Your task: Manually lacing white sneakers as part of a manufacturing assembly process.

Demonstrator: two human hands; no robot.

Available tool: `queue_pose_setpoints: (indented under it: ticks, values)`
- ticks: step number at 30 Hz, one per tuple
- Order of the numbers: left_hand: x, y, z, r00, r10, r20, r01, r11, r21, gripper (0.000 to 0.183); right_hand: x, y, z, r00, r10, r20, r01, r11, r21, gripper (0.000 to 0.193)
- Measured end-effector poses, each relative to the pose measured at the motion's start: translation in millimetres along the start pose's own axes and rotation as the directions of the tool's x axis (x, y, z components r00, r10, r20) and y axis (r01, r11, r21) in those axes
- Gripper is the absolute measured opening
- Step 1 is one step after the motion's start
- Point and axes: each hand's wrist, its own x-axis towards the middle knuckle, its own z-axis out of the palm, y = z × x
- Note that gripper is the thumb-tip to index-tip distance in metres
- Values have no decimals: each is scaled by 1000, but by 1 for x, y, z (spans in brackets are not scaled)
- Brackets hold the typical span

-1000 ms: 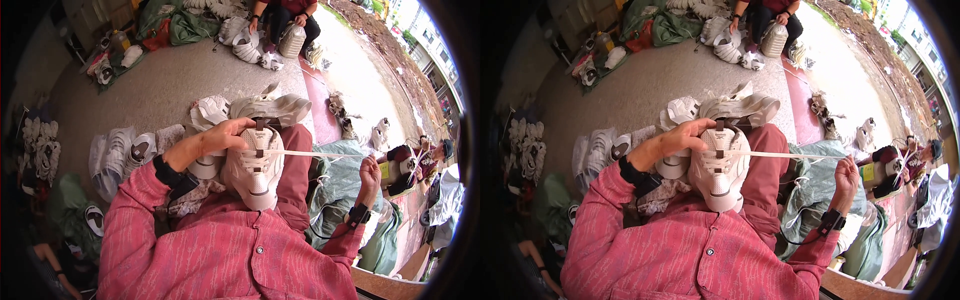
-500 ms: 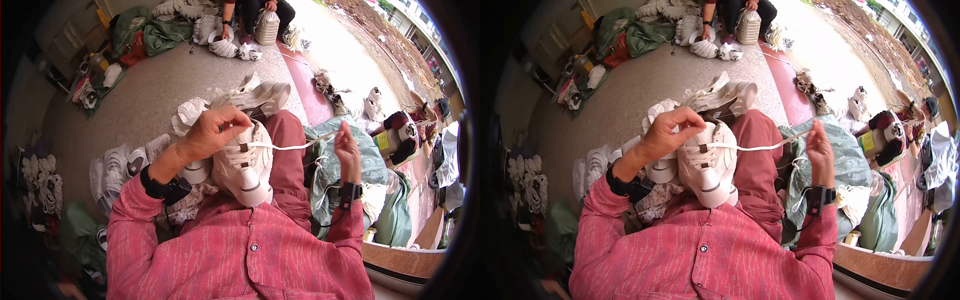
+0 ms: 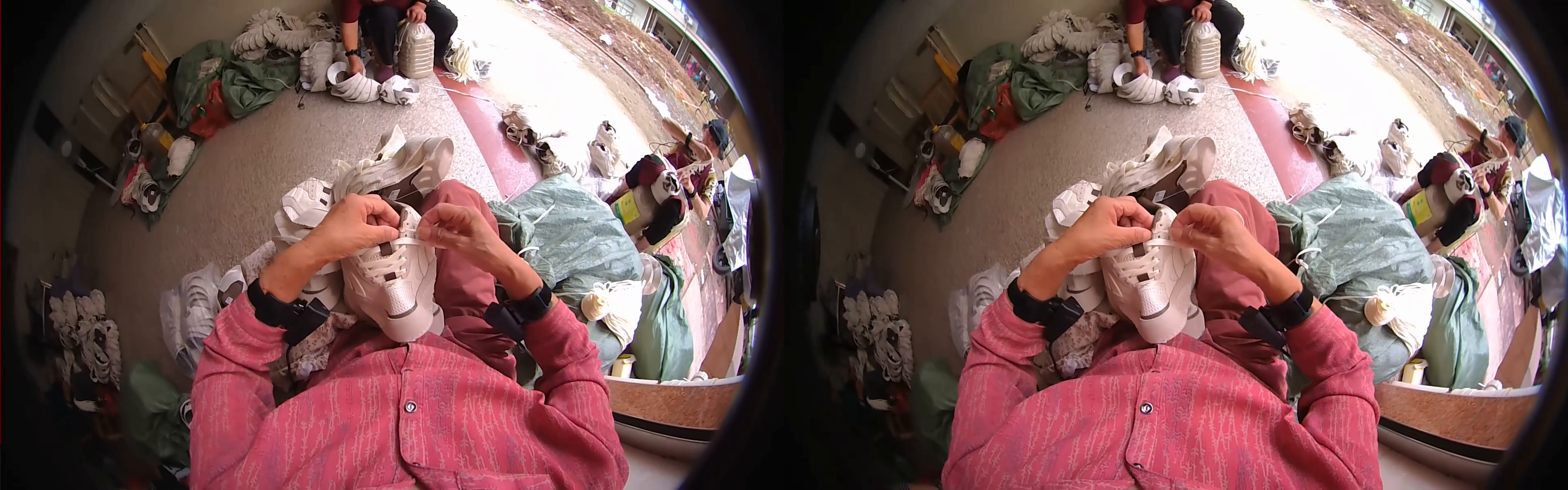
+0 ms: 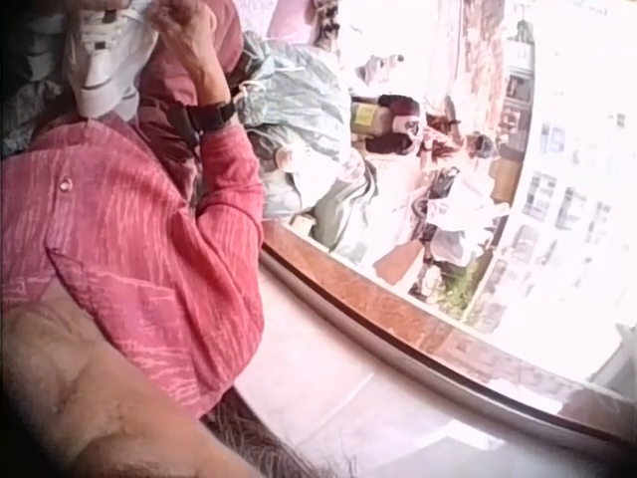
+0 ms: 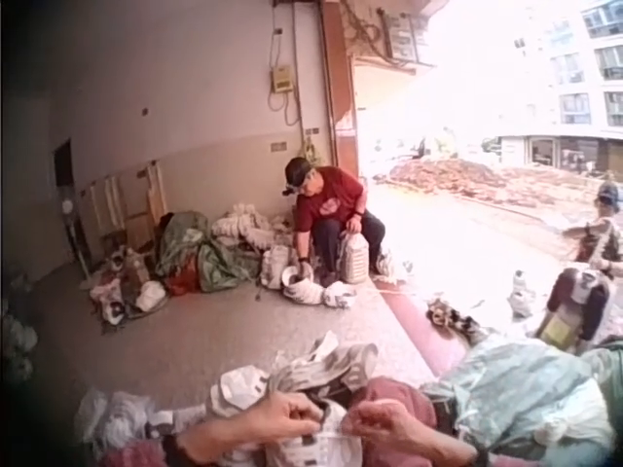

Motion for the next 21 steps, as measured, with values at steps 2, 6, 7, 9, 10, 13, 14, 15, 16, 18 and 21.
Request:
queue_pose_setpoints:
  ticks: [2, 6, 7, 9, 10, 13, 14, 15, 16, 18, 21]
  values:
    - [-1, 3, 2, 999, -18, -35, 19, 1000, 10, 15, 0, -1, -1, 994, 50, 101, -33, 987, -158, 15]
    - [-2, 7, 2, 1000, 9, -26, -8, 1000, 20, 13, -1, -4, 0, 985, 140, 106, -141, 990, 1, 14]
    - [-2, 8, 3, 1000, 13, -19, -12, 999, 38, 11, -1, -4, -1, 983, 151, 104, -153, 988, 16, 15]
    - [-2, 8, 3, 1000, 16, -11, -16, 998, 57, 10, -1, -1, -3, 982, 161, 102, -165, 986, 32, 16]
    - [-2, 8, 3, 1000, 23, -13, -22, 998, 59, 10, 0, 3, -3, 982, 156, 107, -163, 985, 52, 16]
    - [-1, 8, 4, 999, 29, -14, -28, 998, 61, 11, -1, 4, 0, 984, 153, 89, -160, 985, 72, 16]
    - [-1, 9, 4, 999, 29, -19, -27, 997, 65, 11, 0, 3, 3, 986, 149, 70, -154, 986, 70, 16]
    - [-2, 9, 3, 999, 28, -19, -27, 998, 65, 11, 0, -1, 6, 986, 150, 70, -155, 985, 71, 16]
    - [-2, 8, 2, 999, 37, -3, -37, 997, 70, 13, 0, -6, 9, 987, 150, 58, -151, 989, 5, 16]
    - [-3, 9, 1, 999, 47, 17, -48, 996, 77, 14, 0, -9, 13, 988, 149, 41, -147, 987, -60, 16]
    - [-3, 8, 1, 999, 38, 30, -39, 999, 30, 14, 4, -8, 10, 983, 159, 89, -149, 982, -111, 17]
